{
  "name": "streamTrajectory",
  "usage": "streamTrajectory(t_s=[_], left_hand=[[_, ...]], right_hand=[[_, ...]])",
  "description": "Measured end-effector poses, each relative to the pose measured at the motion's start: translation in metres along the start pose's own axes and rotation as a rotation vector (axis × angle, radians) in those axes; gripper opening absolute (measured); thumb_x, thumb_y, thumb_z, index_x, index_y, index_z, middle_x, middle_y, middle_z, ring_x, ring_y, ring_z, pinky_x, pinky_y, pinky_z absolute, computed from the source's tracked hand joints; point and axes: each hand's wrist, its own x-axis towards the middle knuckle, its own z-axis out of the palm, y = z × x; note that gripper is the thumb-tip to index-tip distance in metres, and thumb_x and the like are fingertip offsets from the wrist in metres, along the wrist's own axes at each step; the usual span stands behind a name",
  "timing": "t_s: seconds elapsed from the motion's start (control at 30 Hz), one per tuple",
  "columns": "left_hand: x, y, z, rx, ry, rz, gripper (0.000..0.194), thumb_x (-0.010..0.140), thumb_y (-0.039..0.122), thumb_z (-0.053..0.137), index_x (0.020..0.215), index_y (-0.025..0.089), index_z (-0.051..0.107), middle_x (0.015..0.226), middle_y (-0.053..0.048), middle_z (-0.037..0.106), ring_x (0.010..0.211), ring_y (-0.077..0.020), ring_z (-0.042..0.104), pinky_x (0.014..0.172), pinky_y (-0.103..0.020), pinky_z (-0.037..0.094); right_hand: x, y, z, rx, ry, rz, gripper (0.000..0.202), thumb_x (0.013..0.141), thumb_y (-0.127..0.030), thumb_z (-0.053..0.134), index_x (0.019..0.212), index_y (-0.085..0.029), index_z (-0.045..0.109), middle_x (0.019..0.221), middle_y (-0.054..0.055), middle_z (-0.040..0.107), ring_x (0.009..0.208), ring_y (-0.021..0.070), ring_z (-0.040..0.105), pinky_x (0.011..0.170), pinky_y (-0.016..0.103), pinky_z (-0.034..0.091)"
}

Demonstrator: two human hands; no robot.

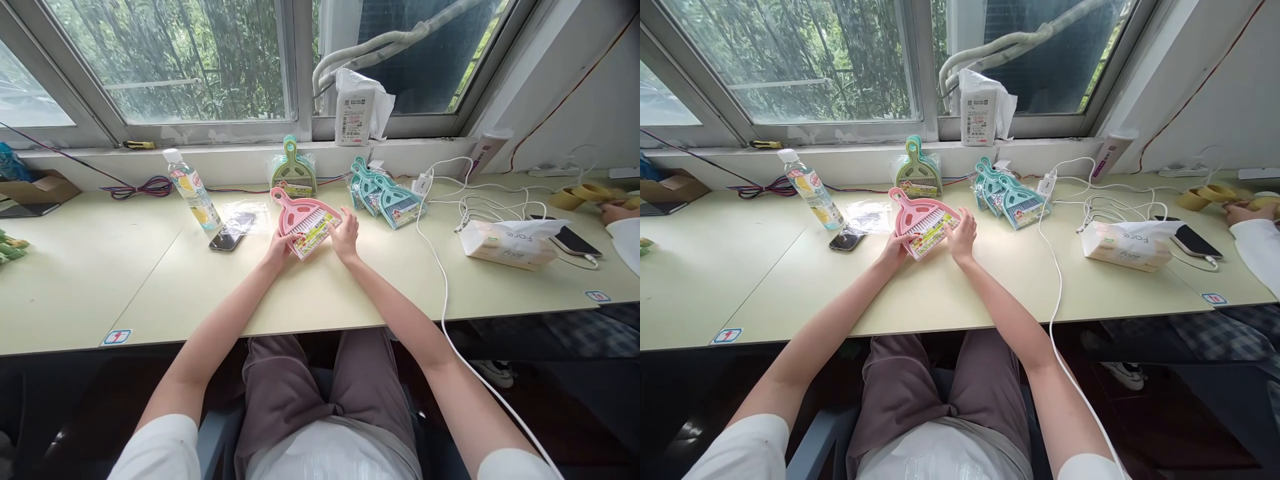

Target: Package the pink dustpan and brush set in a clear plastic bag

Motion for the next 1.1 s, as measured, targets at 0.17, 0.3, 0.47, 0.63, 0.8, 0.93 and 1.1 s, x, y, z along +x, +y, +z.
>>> streamTrajectory(t_s=[0.17,0.3,0.47,0.63,0.8,0.93,1.1], left_hand=[[0.002,-0.002,-0.003,-0.006,-0.010,0.020,0.058,0.059,0.011,0.074,0.115,0.017,0.061,0.106,-0.008,0.073,0.099,-0.0242,0.069,0.091,-0.038,0.055],[0.000,0.001,-0.001,-0.010,-0.002,0.015,0.065,0.059,0.009,0.074,0.122,0.017,0.058,0.097,-0.007,0.074,0.097,-0.0253,0.069,0.093,-0.041,0.054],[-0.005,0.008,0.003,0.010,-0.029,-0.001,0.069,0.063,0.011,0.074,0.129,0.018,0.055,0.101,-0.008,0.074,0.094,-0.0262,0.070,0.092,-0.043,0.055],[-0.006,0.009,0.004,0.030,-0.031,-0.012,0.070,0.063,0.011,0.074,0.130,0.019,0.054,0.102,-0.008,0.074,0.095,-0.0265,0.070,0.092,-0.042,0.056],[-0.005,0.009,0.003,0.019,-0.030,-0.007,0.069,0.063,0.010,0.074,0.129,0.019,0.055,0.100,-0.007,0.074,0.098,-0.0271,0.069,0.094,-0.041,0.054],[-0.004,0.008,0.002,0.006,-0.050,0.001,0.072,0.063,0.010,0.074,0.130,0.019,0.053,0.106,-0.008,0.073,0.100,-0.0267,0.069,0.092,-0.040,0.054],[-0.004,0.008,0.002,0.011,-0.018,-0.022,0.066,0.062,0.009,0.074,0.125,0.018,0.056,0.104,-0.007,0.072,0.095,-0.0242,0.069,0.087,-0.037,0.056]], right_hand=[[-0.007,-0.004,0.005,0.545,-0.168,0.381,0.061,0.096,-0.042,0.038,0.149,-0.016,0.021,0.148,0.018,0.044,0.131,0.0201,0.051,0.102,0.039,0.048],[-0.017,-0.018,0.005,0.968,-0.474,0.465,0.029,0.096,-0.026,0.044,0.122,-0.016,0.053,0.109,0.010,0.072,0.097,0.0168,0.070,0.089,0.033,0.058],[-0.020,-0.025,0.003,1.092,-0.629,0.496,0.011,0.093,-0.016,0.051,0.095,-0.014,0.062,0.088,0.008,0.076,0.076,0.0161,0.073,0.078,0.031,0.061],[-0.016,-0.020,0.002,1.135,-0.639,0.506,0.012,0.092,-0.012,0.052,0.098,-0.014,0.062,0.087,0.008,0.076,0.075,0.0173,0.073,0.078,0.033,0.062],[-0.015,-0.022,0.000,1.122,-0.668,0.509,0.014,0.091,-0.011,0.050,0.099,-0.014,0.061,0.089,0.008,0.076,0.077,0.0181,0.073,0.080,0.036,0.061],[-0.016,-0.024,-0.001,1.090,-0.643,0.510,0.013,0.092,-0.012,0.050,0.099,-0.014,0.061,0.089,0.008,0.076,0.074,0.0174,0.073,0.079,0.035,0.061],[-0.016,-0.024,-0.001,1.045,-0.669,0.494,0.015,0.095,-0.014,0.047,0.101,-0.013,0.061,0.088,0.008,0.076,0.071,0.0166,0.072,0.076,0.034,0.061]])
